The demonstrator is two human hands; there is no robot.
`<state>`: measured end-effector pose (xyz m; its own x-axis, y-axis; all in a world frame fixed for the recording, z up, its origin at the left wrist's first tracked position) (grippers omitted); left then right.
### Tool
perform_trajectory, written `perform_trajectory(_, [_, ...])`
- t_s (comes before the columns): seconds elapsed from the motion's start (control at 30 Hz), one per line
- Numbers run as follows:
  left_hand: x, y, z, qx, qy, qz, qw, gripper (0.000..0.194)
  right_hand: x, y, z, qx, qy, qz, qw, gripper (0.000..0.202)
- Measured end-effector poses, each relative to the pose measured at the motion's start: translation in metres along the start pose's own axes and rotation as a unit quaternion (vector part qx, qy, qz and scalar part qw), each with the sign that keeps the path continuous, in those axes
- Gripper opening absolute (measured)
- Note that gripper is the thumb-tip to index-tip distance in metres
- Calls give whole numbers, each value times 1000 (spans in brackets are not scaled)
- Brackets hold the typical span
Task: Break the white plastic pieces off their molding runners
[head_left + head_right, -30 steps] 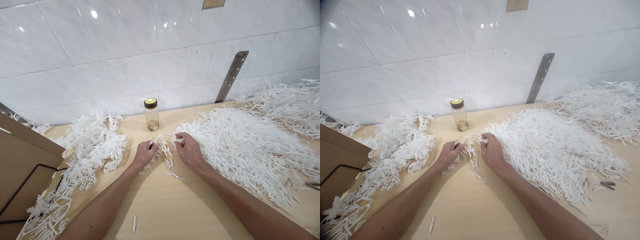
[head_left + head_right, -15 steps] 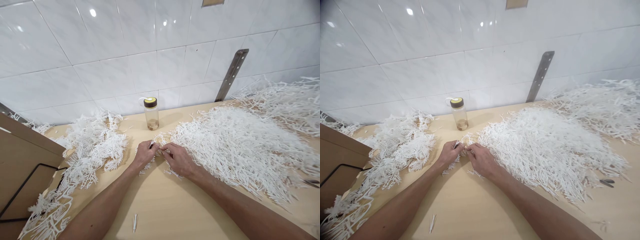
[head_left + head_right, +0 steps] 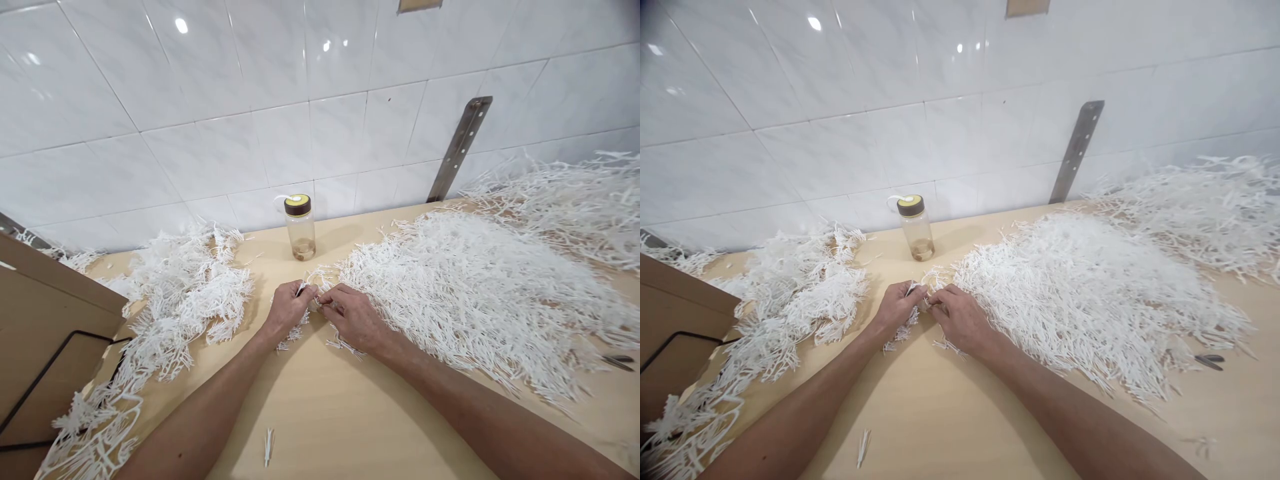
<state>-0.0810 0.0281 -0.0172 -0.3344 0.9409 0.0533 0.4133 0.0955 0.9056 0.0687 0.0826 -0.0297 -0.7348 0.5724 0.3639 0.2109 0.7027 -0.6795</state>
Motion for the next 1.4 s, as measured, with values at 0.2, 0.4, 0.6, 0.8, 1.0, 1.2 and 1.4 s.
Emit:
perform_trajectory(0.2, [0,2,0,-8,1,-1,1000,42,0,-3,-2,3,-8,20,1000,11])
perform_trajectory(0.4, [0,3,-1,13,13,1,1000,42,0,-8,-3,11,-11,8,1000,15])
perform_trajectory(0.6, [-2,7,0,78,42,21,996,41,2,-11,0,-8,-54,-30,998,18])
perform_trajectory(0.8, [-2,9,-4,95,53,15,994,39,-1,-14,0,-82,-74,-37,993,19])
perform_trajectory(1.0, [0,6,-20,74,96,-3,993,32,-7,-20,-6,-93,-31,-29,995,16])
perform_trajectory(1.2, [-1,5,-9,6,28,1,1000,42,4,0,-38,-19,136,33,990,11])
perform_trajectory(1.4, [-2,8,-10,-44,21,-10,999,42,8,21,-53,-68,172,38,982,14])
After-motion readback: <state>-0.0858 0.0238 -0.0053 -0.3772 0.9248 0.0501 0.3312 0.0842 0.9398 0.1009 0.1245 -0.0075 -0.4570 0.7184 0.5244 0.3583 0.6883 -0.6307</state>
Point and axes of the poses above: each hand's wrist, its own x-axis towards the middle knuckle, its own z-axis out of the palm, y = z × x, the point moved 4 cm from there along x, towards the middle knuckle, and after that the axes turned 5 degrees about -y, right-handed, at the moved point
